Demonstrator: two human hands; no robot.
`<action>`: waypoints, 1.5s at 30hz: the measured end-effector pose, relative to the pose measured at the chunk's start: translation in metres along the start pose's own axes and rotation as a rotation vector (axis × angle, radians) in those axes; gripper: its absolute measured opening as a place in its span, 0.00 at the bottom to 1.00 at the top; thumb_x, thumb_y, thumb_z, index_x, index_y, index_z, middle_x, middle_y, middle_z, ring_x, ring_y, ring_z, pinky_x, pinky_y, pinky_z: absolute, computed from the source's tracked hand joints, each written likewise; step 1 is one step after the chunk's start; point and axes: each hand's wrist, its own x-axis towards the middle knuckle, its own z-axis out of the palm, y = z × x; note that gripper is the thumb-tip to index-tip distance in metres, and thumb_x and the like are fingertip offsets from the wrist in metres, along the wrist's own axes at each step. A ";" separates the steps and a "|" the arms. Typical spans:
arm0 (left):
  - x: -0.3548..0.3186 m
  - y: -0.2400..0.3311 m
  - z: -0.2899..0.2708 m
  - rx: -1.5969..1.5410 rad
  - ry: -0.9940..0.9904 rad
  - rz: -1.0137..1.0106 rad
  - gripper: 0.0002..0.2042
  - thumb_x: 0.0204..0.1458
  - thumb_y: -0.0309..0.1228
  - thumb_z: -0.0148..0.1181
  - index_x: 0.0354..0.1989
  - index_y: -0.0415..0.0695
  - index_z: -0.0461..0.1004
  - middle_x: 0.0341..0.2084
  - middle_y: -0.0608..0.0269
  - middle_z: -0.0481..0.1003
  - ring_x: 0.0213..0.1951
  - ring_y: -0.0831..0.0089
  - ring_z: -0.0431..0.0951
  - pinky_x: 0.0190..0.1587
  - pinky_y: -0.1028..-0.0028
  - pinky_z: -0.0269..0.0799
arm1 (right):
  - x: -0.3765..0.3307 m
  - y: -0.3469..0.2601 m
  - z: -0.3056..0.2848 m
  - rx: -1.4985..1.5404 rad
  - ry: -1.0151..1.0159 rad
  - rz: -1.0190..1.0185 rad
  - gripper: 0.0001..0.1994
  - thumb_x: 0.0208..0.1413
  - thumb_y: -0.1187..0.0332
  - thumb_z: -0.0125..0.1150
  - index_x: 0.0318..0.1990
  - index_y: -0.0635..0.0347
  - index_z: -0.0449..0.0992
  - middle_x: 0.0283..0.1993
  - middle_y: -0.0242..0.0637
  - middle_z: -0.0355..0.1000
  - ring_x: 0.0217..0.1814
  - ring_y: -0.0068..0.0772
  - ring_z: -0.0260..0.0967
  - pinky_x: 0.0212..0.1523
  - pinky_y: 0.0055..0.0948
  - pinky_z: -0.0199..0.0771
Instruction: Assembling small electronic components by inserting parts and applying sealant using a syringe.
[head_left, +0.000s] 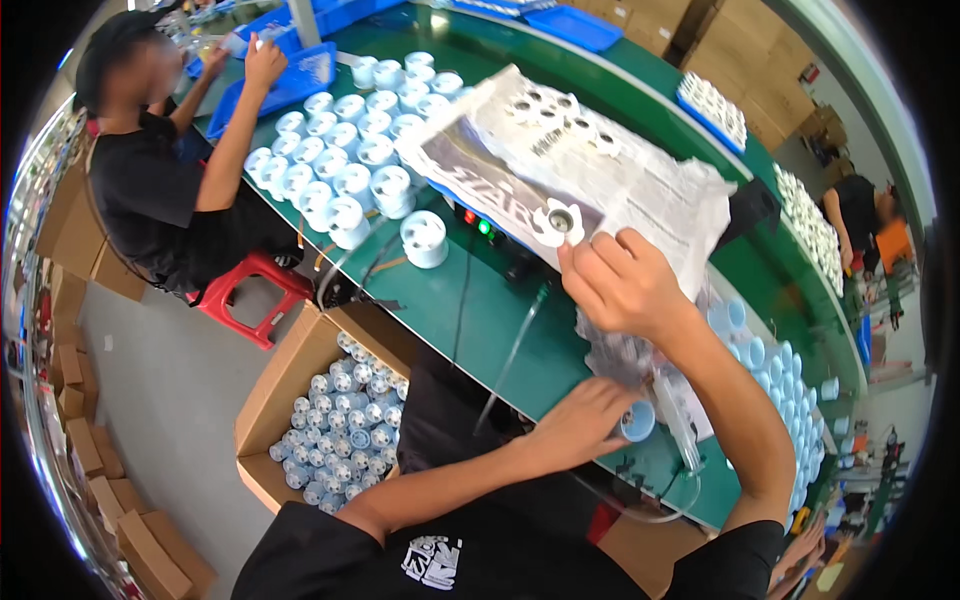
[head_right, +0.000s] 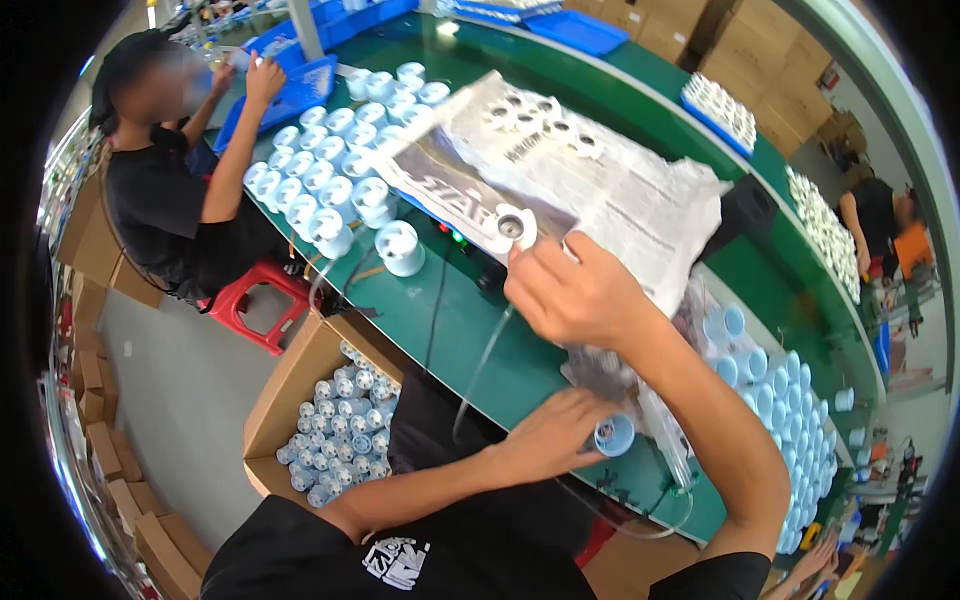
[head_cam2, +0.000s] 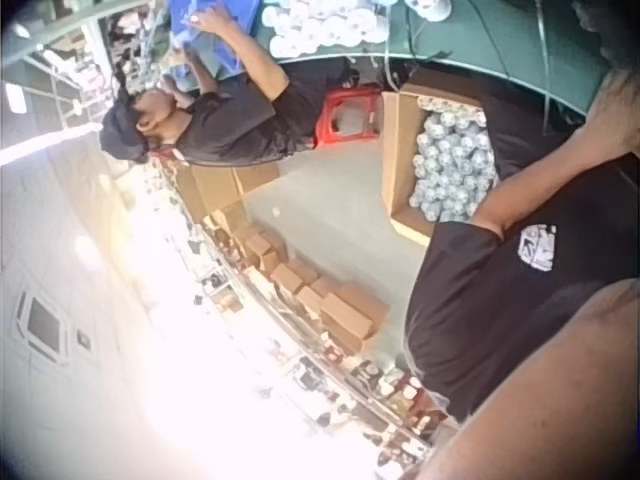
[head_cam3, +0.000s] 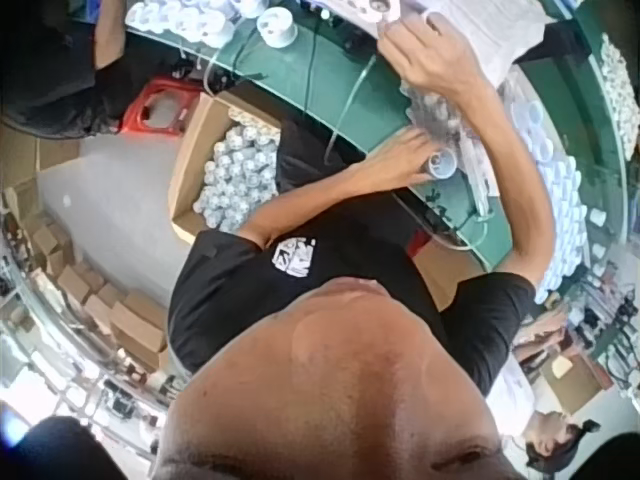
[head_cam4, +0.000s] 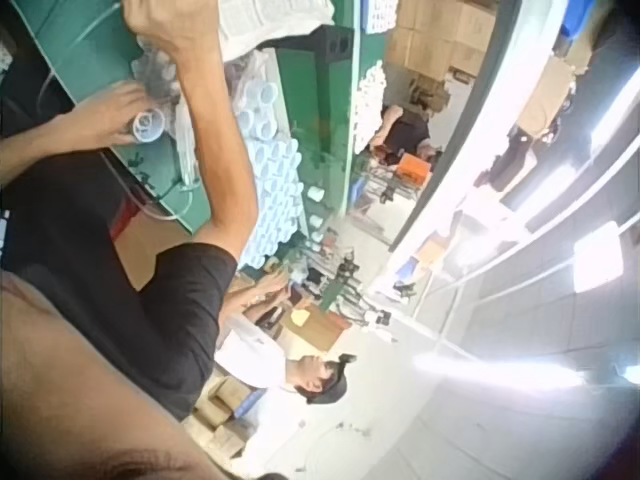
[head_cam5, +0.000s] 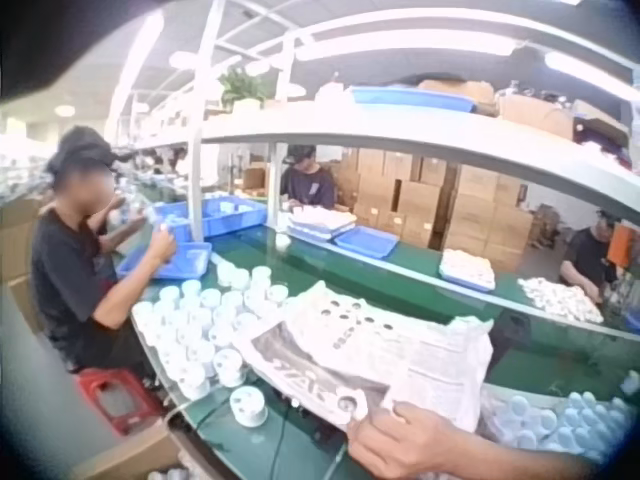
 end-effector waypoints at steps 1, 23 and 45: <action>0.002 0.001 -0.001 0.007 0.014 -0.004 0.28 0.44 0.34 0.66 0.54 0.40 0.64 0.47 0.51 0.68 0.52 0.53 0.66 0.56 0.60 0.61 | -0.003 -0.005 -0.014 0.008 0.018 -0.005 0.04 0.38 0.75 0.61 0.24 0.61 0.74 0.22 0.29 0.60 0.26 0.25 0.63 0.21 0.23 0.54; 0.015 0.004 0.006 0.056 -0.069 -0.118 0.33 0.37 0.26 0.71 0.55 0.41 0.65 0.48 0.52 0.71 0.53 0.54 0.68 0.54 0.61 0.63 | -0.114 -0.140 -0.126 1.174 0.084 2.235 0.07 0.57 0.71 0.61 0.37 0.66 0.73 0.26 0.28 0.71 0.25 0.13 0.65 0.27 0.15 0.64; 0.007 -0.005 0.006 0.152 0.010 0.081 0.19 0.42 0.34 0.65 0.44 0.45 0.70 0.49 0.52 0.69 0.51 0.54 0.68 0.53 0.58 0.63 | -0.127 -0.160 -0.127 0.423 0.176 2.001 0.26 0.66 0.61 0.47 0.13 0.57 0.58 0.12 0.23 0.53 0.16 0.15 0.46 0.17 0.24 0.42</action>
